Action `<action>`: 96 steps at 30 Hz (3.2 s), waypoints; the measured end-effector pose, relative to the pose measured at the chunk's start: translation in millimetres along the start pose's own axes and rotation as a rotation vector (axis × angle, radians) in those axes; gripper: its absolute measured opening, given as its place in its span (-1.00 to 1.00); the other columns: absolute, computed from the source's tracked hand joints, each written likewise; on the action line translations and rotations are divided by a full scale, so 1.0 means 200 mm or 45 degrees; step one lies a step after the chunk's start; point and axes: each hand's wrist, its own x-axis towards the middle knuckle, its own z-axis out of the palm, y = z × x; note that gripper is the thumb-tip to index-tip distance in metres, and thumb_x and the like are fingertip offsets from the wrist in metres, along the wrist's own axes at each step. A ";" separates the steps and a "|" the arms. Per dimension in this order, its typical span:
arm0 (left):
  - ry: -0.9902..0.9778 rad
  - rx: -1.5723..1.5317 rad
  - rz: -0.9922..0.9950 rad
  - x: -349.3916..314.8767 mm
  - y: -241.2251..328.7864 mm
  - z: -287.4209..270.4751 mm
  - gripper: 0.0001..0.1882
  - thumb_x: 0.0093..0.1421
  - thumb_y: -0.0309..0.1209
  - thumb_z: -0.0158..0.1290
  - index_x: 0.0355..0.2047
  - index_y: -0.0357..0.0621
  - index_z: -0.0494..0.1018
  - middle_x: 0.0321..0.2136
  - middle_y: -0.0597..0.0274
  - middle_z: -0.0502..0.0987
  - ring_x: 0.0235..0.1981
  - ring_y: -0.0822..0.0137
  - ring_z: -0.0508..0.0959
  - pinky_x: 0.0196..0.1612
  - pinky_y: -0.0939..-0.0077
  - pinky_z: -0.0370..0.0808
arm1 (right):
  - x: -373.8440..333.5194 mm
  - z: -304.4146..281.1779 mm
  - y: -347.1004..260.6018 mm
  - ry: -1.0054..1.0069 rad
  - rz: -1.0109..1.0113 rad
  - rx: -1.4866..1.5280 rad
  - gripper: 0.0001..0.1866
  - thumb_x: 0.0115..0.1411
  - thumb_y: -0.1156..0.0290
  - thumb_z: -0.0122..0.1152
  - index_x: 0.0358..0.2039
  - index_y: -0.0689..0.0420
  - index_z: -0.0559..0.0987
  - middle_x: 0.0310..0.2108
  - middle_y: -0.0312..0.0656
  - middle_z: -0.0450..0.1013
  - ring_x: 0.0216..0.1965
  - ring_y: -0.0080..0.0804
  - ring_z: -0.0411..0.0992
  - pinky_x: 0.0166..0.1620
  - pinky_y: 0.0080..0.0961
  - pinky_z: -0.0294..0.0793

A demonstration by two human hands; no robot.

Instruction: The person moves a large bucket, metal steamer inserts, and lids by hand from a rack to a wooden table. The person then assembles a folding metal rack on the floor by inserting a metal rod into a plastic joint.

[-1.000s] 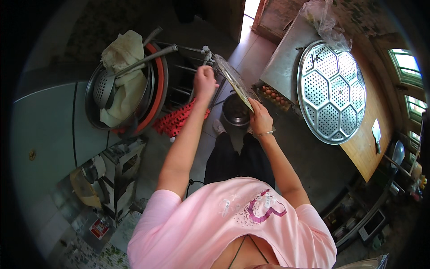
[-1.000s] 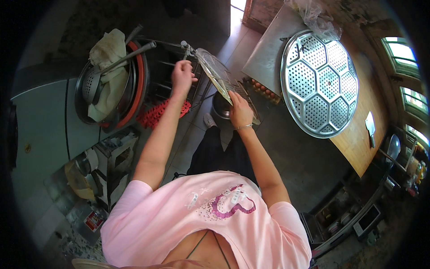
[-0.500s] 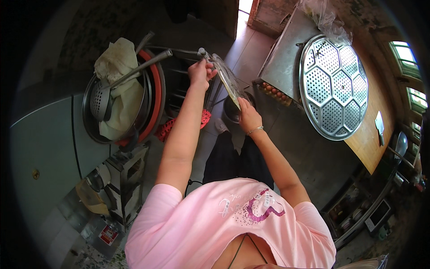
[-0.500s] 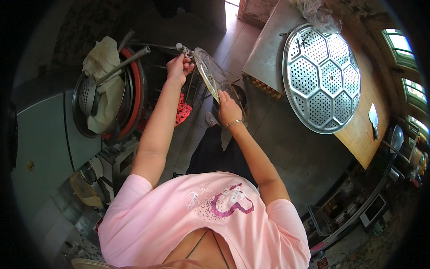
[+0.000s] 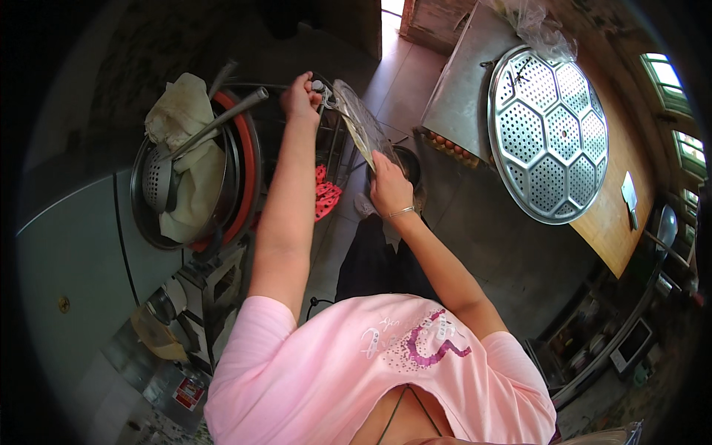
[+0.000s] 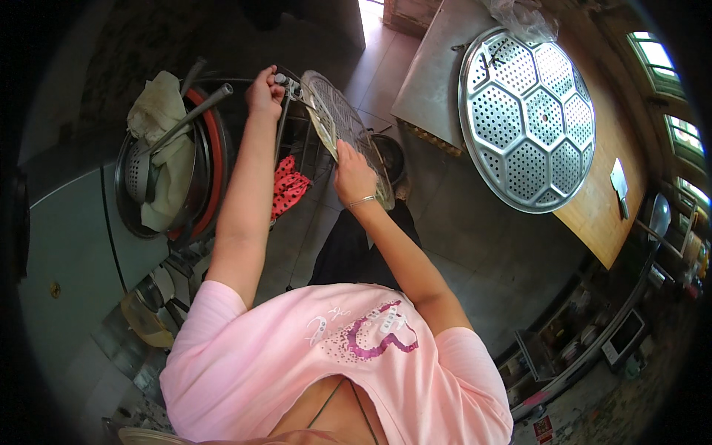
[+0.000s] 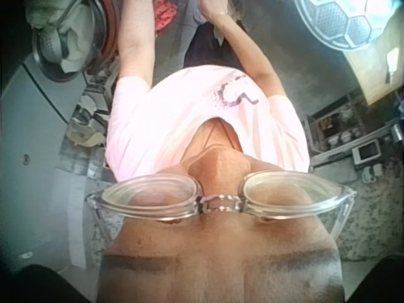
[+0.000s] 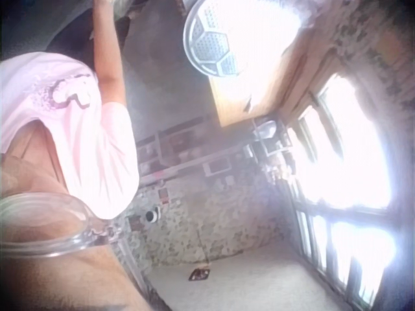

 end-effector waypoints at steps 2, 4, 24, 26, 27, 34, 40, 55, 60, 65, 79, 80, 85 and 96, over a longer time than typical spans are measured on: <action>-0.327 -0.045 -0.134 0.02 0.06 -0.04 -0.87 0.07 -0.34 0.04 -0.54 -0.08 0.38 -0.77 0.52 0.14 -0.76 0.63 0.15 -0.66 0.78 0.19 | 0.03 -0.02 0.00 0.057 -0.060 -0.061 -0.50 -0.04 0.48 0.03 -0.01 0.12 0.27 -0.05 -0.17 0.32 -0.13 -0.21 0.35 -0.22 -0.31 0.45; -0.378 0.292 -0.003 -0.07 0.08 -0.03 -0.86 0.08 -0.33 0.03 -0.55 -0.07 0.37 -0.77 0.54 0.14 -0.74 0.63 0.17 -0.63 0.77 0.22 | 0.05 -0.04 0.05 0.063 -0.058 -0.079 -0.50 -0.04 0.49 0.02 -0.01 0.13 0.27 -0.05 -0.17 0.32 -0.13 -0.22 0.35 -0.22 -0.31 0.45; -0.600 1.098 0.622 -0.19 -0.28 -0.23 -0.76 0.12 -0.56 -0.11 -0.16 -0.23 0.32 -0.26 0.20 0.41 -0.29 0.41 0.50 -0.28 0.58 0.46 | 0.00 -0.07 0.19 0.001 0.188 0.000 -0.63 0.06 0.39 -0.01 -0.07 0.03 0.33 -0.23 -0.17 0.43 -0.26 -0.14 0.41 -0.30 -0.16 0.42; -0.617 1.124 0.541 -0.26 -0.28 -0.15 -0.75 0.11 -0.57 -0.11 -0.16 -0.22 0.33 -0.26 0.18 0.40 -0.28 0.41 0.50 -0.26 0.57 0.45 | -0.01 -0.07 0.26 0.058 0.156 -0.075 -0.61 0.04 0.40 0.01 -0.06 0.02 0.33 -0.22 -0.19 0.43 -0.28 -0.16 0.42 -0.30 -0.17 0.42; -0.609 1.149 0.643 -0.26 -0.28 -0.16 -0.74 0.09 -0.57 -0.11 -0.17 -0.21 0.33 -0.25 0.14 0.40 -0.31 0.34 0.51 -0.25 0.54 0.44 | -0.03 -0.06 0.26 0.083 0.109 -0.109 -0.60 0.04 0.40 0.01 -0.05 0.02 0.33 -0.22 -0.19 0.43 -0.28 -0.17 0.42 -0.30 -0.18 0.43; -0.168 1.393 1.430 -0.38 -0.21 -0.13 -0.81 0.08 -0.52 -0.11 -0.29 -0.14 0.42 -0.35 0.11 0.43 -0.36 0.14 0.47 -0.22 0.36 0.40 | 0.01 -0.12 0.21 0.112 0.194 -0.191 -0.59 0.01 0.41 0.04 -0.05 0.04 0.33 -0.24 -0.22 0.44 -0.31 -0.22 0.42 -0.36 -0.23 0.45; -0.154 1.701 1.439 -0.31 -0.12 -0.10 -0.86 0.09 -0.38 -0.04 -0.34 -0.04 0.48 -0.41 0.20 0.51 -0.35 0.17 0.49 -0.30 0.33 0.41 | 0.05 -0.13 0.19 0.215 0.176 -0.169 -0.61 0.03 0.40 0.03 -0.07 0.06 0.36 -0.25 -0.21 0.45 -0.32 -0.23 0.43 -0.38 -0.23 0.45; -0.036 2.323 1.220 -0.23 -0.12 0.07 -0.79 0.07 -0.12 -0.02 -0.40 0.12 0.51 -0.57 0.11 0.53 -0.48 0.06 0.54 -0.45 0.21 0.46 | 0.08 -0.11 0.17 0.160 0.229 -0.124 -0.61 0.03 0.39 0.04 -0.07 0.04 0.35 -0.22 -0.27 0.43 -0.29 -0.27 0.41 -0.37 -0.22 0.45; -0.065 2.549 1.282 -0.21 -0.09 0.15 -0.89 0.03 -0.42 -0.10 -0.52 -0.09 0.44 -0.59 0.06 0.52 -0.48 0.09 0.56 -0.45 0.27 0.49 | 0.07 -0.08 0.19 0.198 0.136 -0.091 -0.59 0.03 0.40 0.05 -0.05 0.04 0.34 -0.19 -0.31 0.41 -0.25 -0.30 0.40 -0.36 -0.23 0.45; 0.037 2.490 1.128 -0.20 -0.09 0.16 -0.82 0.09 -0.35 -0.12 -0.34 -0.02 0.45 -0.49 0.02 0.53 -0.42 0.05 0.55 -0.41 0.22 0.48 | 0.07 -0.12 0.17 0.236 0.193 0.028 -0.61 0.05 0.40 0.04 -0.05 0.04 0.35 -0.27 -0.21 0.44 -0.30 -0.21 0.41 -0.36 -0.22 0.43; -0.253 1.412 0.992 -0.58 -0.20 -0.23 -0.71 0.16 -0.46 -0.14 -0.08 -0.04 0.34 -0.55 0.29 0.54 -0.52 0.40 0.52 -0.40 0.55 0.41 | -0.05 -0.88 0.25 0.779 0.041 1.103 -0.71 0.22 0.36 -0.06 -0.08 0.21 0.38 -0.31 -0.17 0.46 -0.38 -0.56 0.38 -0.35 -0.60 0.40; -0.322 1.370 0.901 -0.62 -0.24 -0.32 -0.72 0.18 -0.47 -0.15 -0.07 -0.08 0.34 -0.55 0.30 0.52 -0.58 0.48 0.46 -0.48 0.60 0.37 | -0.10 -0.99 0.27 0.795 -0.028 1.247 -0.71 0.23 0.38 -0.08 -0.07 0.21 0.37 -0.24 -0.24 0.45 -0.34 -0.69 0.34 -0.34 -0.69 0.40; -0.464 1.236 0.430 -0.84 -0.44 -0.54 -0.73 0.21 -0.49 -0.18 -0.08 -0.19 0.31 -0.56 0.31 0.49 -0.74 0.62 0.28 -0.68 0.74 0.23 | -0.41 -1.27 0.67 1.185 0.281 1.784 -0.73 0.22 0.36 -0.07 -0.10 0.18 0.38 -0.25 -0.19 0.43 -0.32 -0.46 0.43 -0.35 -0.50 0.53; -0.653 1.509 0.298 -1.09 -0.58 -0.40 -0.78 0.17 -0.50 -0.16 -0.17 -0.18 0.38 -0.53 0.29 0.51 -0.64 0.60 0.35 -0.54 0.73 0.31 | -0.69 -1.25 1.68 1.411 0.660 1.824 -0.59 0.22 0.23 -0.06 -0.01 0.24 0.30 -0.14 -0.14 0.39 -0.18 -0.33 0.42 -0.17 -0.40 0.48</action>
